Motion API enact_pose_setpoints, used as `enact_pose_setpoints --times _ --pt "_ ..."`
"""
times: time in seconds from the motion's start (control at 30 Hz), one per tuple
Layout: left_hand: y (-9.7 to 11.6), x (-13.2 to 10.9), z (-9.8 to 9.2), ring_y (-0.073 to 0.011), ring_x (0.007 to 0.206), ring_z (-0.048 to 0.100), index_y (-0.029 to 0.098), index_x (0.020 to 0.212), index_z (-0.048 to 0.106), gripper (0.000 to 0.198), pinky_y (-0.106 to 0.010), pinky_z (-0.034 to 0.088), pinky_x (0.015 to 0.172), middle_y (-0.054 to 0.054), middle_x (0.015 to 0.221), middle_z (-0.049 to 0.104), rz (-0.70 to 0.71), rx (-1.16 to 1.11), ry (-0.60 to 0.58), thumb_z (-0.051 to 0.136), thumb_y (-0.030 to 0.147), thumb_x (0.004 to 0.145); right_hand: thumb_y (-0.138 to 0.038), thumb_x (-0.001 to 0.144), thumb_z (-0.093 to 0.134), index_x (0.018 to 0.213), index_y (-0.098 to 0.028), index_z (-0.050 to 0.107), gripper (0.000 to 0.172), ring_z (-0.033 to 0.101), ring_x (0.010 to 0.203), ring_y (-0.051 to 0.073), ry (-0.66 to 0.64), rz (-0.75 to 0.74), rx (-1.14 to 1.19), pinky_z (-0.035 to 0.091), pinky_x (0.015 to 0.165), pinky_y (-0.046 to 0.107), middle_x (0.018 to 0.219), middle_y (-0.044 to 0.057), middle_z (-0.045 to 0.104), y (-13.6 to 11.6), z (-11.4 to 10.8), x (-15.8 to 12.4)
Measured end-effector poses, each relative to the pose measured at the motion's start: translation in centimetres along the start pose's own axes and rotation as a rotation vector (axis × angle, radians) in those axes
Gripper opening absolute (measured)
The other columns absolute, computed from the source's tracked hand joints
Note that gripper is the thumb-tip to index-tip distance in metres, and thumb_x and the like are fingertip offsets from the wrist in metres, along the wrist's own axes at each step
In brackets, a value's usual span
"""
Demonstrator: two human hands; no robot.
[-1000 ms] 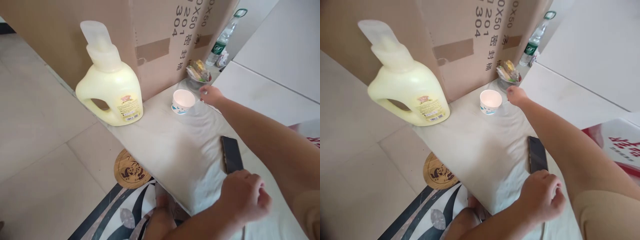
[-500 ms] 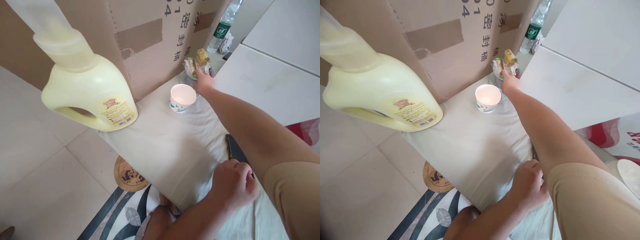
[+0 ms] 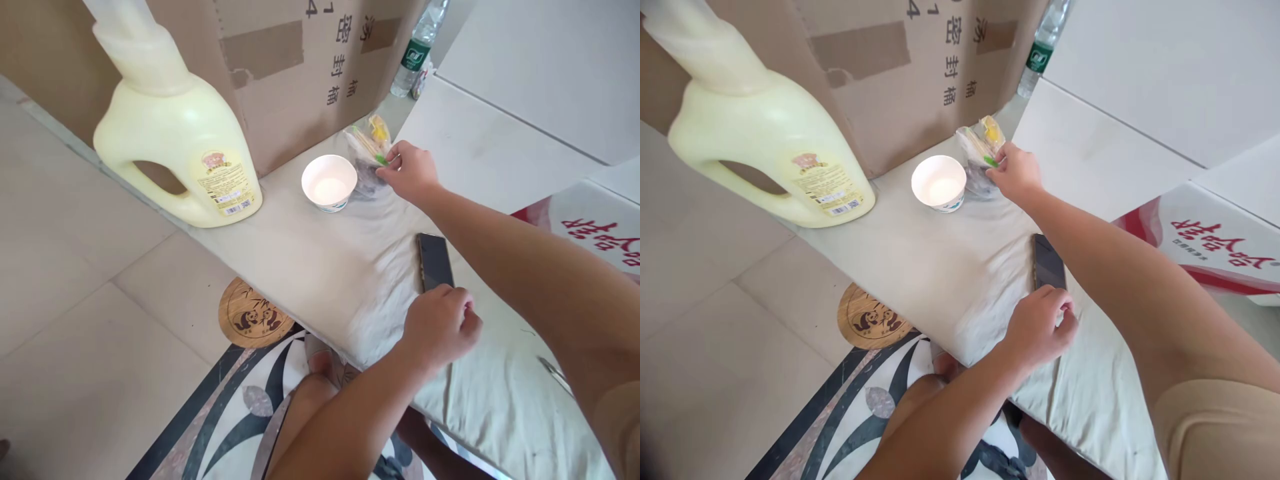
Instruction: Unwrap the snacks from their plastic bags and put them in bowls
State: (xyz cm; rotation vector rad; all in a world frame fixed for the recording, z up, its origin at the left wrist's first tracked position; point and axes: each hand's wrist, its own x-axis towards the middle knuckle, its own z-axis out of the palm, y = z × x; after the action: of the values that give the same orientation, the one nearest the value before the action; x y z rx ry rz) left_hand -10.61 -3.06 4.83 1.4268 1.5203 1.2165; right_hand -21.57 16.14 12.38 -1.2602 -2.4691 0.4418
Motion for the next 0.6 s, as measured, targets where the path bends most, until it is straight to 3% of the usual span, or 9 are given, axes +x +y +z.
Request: enact_pose_setpoints --times 0.1,0.2,0.3,0.47,0.6 --pt "0.5 0.0 0.7 -0.0155 0.078 0.06 0.021 0.088 0.062 0.01 -0.029 0.048 0.073 -0.003 0.09 0.066 -0.013 -0.027 -0.015 0.052 0.023 0.085 -0.029 0.085 0.065 0.087 -0.022 0.06 0.009 0.059 0.074 0.016 0.089 0.093 0.142 0.052 0.076 0.032 0.077 0.0 0.061 2.1 -1.9 -2.1" --pt "0.9 0.2 1.3 -0.0149 0.076 0.06 0.022 0.086 0.062 0.01 -0.028 0.048 0.072 -0.002 0.089 0.065 -0.038 -0.07 -0.012 0.053 0.02 0.083 -0.029 0.091 0.057 0.072 -0.022 0.055 0.02 0.046 0.056 0.01 0.122 0.246 0.348 0.043 0.055 0.024 0.066 -0.003 0.052 3.9 -2.8 -3.6" --pt "1.0 0.4 1.7 -0.0151 0.077 0.06 0.022 0.085 0.062 0.009 -0.028 0.049 0.072 -0.002 0.089 0.066 -0.03 -0.077 -0.009 0.053 0.019 0.083 -0.03 0.093 0.057 0.072 -0.021 0.049 0.024 0.031 0.046 0.006 0.145 0.366 0.684 0.03 0.042 0.019 0.069 -0.005 0.051 4.9 -3.4 -4.4" --pt "0.7 0.5 1.6 -0.0159 0.079 0.061 0.023 0.086 0.061 0.008 -0.029 0.049 0.074 -0.001 0.089 0.067 -0.047 -0.053 -0.003 0.054 0.02 0.084 -0.024 0.094 0.055 0.073 -0.022 0.04 0.026 0.017 0.041 0.004 0.202 0.503 1.186 0.022 0.036 0.015 0.063 -0.008 0.043 5.8 -5.6 -5.1" --pt "0.7 0.9 1.5 -0.0152 0.077 0.06 0.023 0.084 0.06 0.005 -0.028 0.048 0.073 -0.001 0.087 0.066 -0.057 -0.059 0.003 0.056 0.019 0.084 -0.025 0.092 0.056 0.07 -0.023 0.033 0.031 0.013 0.042 0.007 0.301 0.438 1.27 0.022 0.038 0.017 0.058 -0.009 0.032 8.6 -8.8 -8.1"
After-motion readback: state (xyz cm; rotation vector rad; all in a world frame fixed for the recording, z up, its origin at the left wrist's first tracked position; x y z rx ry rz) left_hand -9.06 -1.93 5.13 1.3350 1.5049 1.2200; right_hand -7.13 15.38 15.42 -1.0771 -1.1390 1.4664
